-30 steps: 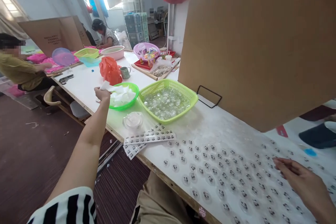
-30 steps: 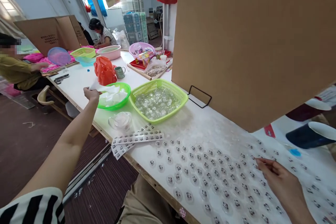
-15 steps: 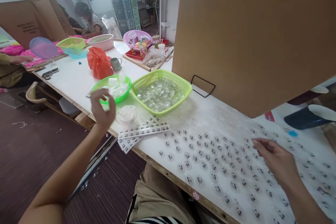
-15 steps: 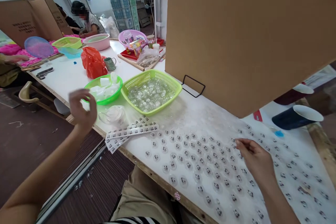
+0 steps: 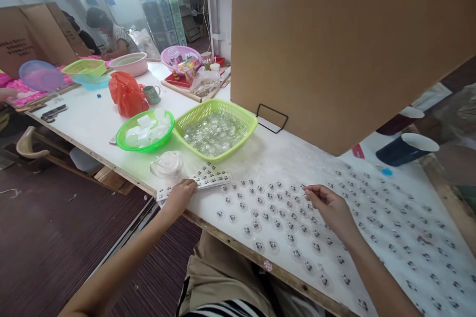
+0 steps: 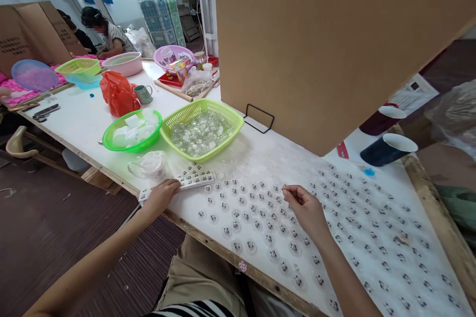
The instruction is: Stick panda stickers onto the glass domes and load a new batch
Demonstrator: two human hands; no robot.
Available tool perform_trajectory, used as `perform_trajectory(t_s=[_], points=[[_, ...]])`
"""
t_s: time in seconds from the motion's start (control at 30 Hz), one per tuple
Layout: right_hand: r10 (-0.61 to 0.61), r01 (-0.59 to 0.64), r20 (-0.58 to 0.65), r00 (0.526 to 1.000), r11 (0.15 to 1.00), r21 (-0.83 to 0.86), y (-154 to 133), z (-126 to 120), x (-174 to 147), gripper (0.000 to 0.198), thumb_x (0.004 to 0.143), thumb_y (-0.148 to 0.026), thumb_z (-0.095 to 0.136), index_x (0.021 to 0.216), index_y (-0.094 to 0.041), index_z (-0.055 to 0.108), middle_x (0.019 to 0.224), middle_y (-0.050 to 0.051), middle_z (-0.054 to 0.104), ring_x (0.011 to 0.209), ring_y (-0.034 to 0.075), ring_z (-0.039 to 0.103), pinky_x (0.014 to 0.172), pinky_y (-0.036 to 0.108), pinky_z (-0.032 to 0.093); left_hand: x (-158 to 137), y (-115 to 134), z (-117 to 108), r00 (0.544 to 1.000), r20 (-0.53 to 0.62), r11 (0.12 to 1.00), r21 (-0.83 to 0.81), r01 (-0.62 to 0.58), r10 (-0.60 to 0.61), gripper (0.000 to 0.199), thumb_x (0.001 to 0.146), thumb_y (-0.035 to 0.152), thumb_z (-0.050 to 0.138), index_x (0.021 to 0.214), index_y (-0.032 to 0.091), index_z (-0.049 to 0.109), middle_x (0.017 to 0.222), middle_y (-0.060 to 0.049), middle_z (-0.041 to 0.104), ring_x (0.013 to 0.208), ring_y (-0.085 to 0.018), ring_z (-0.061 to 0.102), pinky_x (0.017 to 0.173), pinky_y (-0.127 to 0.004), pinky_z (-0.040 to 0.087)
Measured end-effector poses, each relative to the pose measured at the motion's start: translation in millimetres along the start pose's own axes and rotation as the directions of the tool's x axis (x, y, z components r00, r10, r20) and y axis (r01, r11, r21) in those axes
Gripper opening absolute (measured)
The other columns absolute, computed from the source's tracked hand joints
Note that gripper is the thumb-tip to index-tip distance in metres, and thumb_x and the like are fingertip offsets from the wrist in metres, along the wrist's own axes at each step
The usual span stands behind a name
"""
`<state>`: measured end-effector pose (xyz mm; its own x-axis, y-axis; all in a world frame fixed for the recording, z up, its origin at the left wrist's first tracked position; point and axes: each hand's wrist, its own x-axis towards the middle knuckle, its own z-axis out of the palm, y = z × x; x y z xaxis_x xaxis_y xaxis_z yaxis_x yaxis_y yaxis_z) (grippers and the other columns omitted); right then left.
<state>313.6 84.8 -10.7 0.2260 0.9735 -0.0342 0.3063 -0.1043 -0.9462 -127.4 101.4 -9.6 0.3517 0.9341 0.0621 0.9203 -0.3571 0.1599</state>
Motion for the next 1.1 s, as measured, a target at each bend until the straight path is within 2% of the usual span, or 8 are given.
perform_trajectory(t_s=[0.33,0.47,0.6,0.67,0.73,0.8,0.93,1.1], points=[[-0.033,0.030,0.096,0.995,0.999,0.029,-7.3,27.3,-9.2,0.043,0.073,-0.060,0.067,0.084,-0.019,0.066,0.072,0.005,0.062,0.066,0.018,0.056,0.056,0.028,0.043,2.2,-7.2,0.4,0.991,-0.129,0.997,-0.061,-0.044,0.036,0.021,0.094,0.015,0.055,0.080,0.016,0.071,0.083,-0.009,0.073,0.080,-0.022,0.068,0.070,-0.029,0.050],[-0.040,0.032,0.139,0.989,0.998,0.054,-23.4,40.2,-15.6,0.046,0.074,-0.064,0.066,0.084,-0.019,0.065,0.073,0.005,0.062,0.065,0.018,0.054,0.058,0.030,0.045,-7.9,4.5,-10.0,0.962,-0.270,0.998,-0.027,-0.053,0.044,0.022,0.097,0.015,0.049,0.093,0.016,0.071,0.098,-0.013,0.074,0.089,-0.026,0.068,0.077,-0.037,0.052],[-0.035,-0.029,0.299,0.954,0.978,0.207,-60.6,58.3,-32.7,0.050,0.081,-0.067,0.059,0.097,-0.020,0.062,0.083,0.008,0.067,0.074,0.020,0.061,0.070,0.034,0.049,-23.0,39.8,-34.9,0.848,-0.498,0.976,-0.023,-0.218,0.178,0.020,0.095,0.013,0.053,0.109,0.018,0.067,0.103,-0.011,0.075,0.096,-0.023,0.068,0.088,-0.038,0.052],[-0.038,-0.093,0.456,0.889,0.961,0.260,-81.8,68.5,-45.1,0.052,0.084,-0.064,0.058,0.114,-0.022,0.056,0.097,0.010,0.069,0.089,0.022,0.064,0.079,0.036,0.050,-27.4,60.7,-48.6,0.752,-0.609,0.942,-0.026,-0.334,0.250,0.024,0.092,0.007,0.057,0.112,0.018,0.065,0.098,-0.009,0.075,0.092,-0.021,0.069,0.085,-0.035,0.053],[-0.050,-0.139,0.586,0.809,0.952,0.274,-99.0,77.1,-58.1,0.058,0.083,-0.059,0.064,0.126,-0.024,0.047,0.106,0.010,0.068,0.095,0.022,0.064,0.082,0.036,0.049,-29.5,77.9,-59.0,0.726,-0.651,0.935,-0.069,-0.347,0.222,0.025,0.091,0.005,0.057,0.111,0.018,0.064,0.094,-0.008,0.075,0.087,-0.019,0.069,0.081,-0.032,0.054],[-0.084,-0.139,0.643,0.761,0.947,0.288,-110.0,82.2,-69.9,0.058,0.082,-0.052,0.069,0.127,-0.025,0.044,0.105,0.007,0.068,0.091,0.019,0.063,0.081,0.034,0.049,-31.4,89.5,-64.7,0.745,-0.653,0.942,-0.146,-0.304,0.139,0.022,0.092,0.005,0.056,0.108,0.018,0.064,0.091,-0.007,0.074,0.085,-0.018,0.068,0.079,-0.030,0.054],[-0.153,-0.134,0.618,0.771,0.910,0.393,-117.9,81.8,-86.4,0.042,0.083,-0.041,0.071,0.116,-0.026,0.049,0.085,-0.001,0.069,0.076,0.014,0.062,0.075,0.030,0.048,-41.9,102.9,-64.6,0.823,-0.568,0.911,-0.335,-0.242,0.010,0.016,0.092,0.010,0.056,0.102,0.020,0.064,0.090,-0.005,0.073,0.082,-0.017,0.068,0.075,-0.027,0.052],[-0.113,-0.224,0.602,0.791,0.861,0.457,-117.6,77.6,-97.0,0.032,0.083,-0.037,0.071,0.109,-0.023,0.061,0.083,0.002,0.072,0.075,0.017,0.069,0.076,0.032,0.052,-60.5,123.7,-50.6,0.985,-0.170,0.737,-0.668,-0.102,-0.017,0.011,0.093,0.020,0.054,0.084,0.020,0.060,0.069,0.001,0.061,0.061,-0.013,0.057,0.058,-0.023,0.046]])
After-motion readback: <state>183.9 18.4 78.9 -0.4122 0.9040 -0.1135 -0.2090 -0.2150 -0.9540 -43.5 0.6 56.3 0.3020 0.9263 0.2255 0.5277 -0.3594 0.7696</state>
